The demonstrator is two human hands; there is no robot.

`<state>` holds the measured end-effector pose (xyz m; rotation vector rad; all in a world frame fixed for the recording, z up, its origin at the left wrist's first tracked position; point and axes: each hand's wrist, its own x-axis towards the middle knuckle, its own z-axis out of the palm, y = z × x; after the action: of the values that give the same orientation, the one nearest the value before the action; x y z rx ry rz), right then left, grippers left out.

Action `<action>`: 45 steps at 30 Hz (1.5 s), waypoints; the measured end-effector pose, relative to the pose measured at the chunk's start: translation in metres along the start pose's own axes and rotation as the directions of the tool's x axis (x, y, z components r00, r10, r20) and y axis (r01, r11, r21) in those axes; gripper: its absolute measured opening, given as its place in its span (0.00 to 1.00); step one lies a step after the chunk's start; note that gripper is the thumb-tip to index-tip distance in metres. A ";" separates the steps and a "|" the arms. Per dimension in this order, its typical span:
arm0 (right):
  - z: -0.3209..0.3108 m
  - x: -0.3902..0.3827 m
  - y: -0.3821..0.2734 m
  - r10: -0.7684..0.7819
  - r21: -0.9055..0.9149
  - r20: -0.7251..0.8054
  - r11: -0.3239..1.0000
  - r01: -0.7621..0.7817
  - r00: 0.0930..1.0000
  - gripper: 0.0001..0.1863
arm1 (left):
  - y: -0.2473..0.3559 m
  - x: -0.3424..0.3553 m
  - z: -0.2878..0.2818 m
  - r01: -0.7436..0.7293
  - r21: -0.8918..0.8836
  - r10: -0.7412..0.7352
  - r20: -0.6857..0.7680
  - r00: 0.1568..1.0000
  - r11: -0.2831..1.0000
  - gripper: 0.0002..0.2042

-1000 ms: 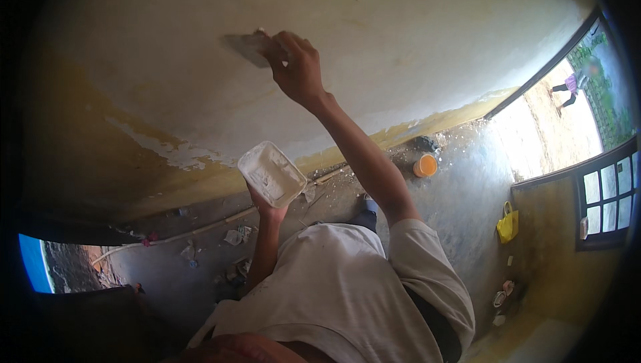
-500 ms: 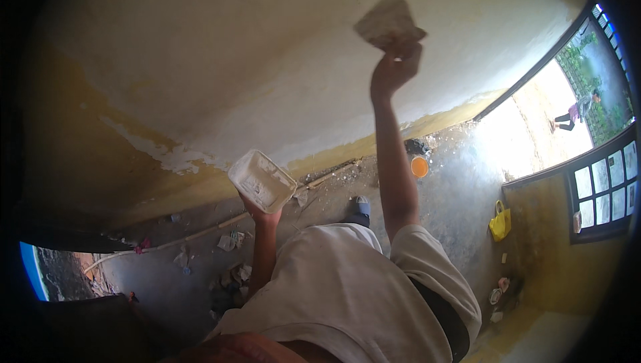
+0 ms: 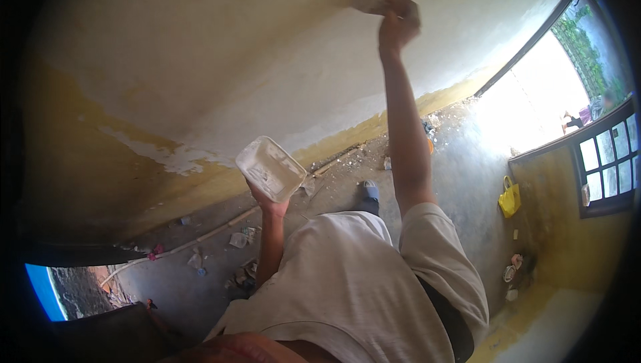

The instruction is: The person applies plaster to a wall with a putty knife and scrapes the plaster within a plastic container.

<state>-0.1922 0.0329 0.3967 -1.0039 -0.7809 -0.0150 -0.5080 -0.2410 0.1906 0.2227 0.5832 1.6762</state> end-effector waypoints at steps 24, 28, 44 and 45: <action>-0.187 -0.214 -0.066 0.176 -0.154 0.983 0.949 -0.275 0.057 0.22 | -0.009 -0.012 0.002 0.304 0.315 -0.312 -0.027 0.950 0.899 0.43; -0.191 -0.226 -0.066 0.212 -0.181 0.977 0.895 -0.407 0.031 0.17 | -0.016 -0.021 -0.015 0.239 0.332 -0.224 -0.082 0.971 0.913 0.43; -0.183 -0.304 -0.110 0.248 -0.190 0.914 0.961 -0.203 0.322 0.25 | -0.035 -0.032 -0.033 0.058 0.034 -0.059 0.010 0.998 0.998 0.36; -0.183 -0.307 -0.111 0.305 -0.222 0.890 0.939 -0.261 0.338 0.22 | -0.036 -0.034 -0.035 0.044 0.039 -0.044 0.001 0.999 0.998 0.36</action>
<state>-0.3501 -0.2695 0.2437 -1.1530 -1.6279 0.9476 -0.4862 -0.2789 0.1490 0.2385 0.6158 1.6231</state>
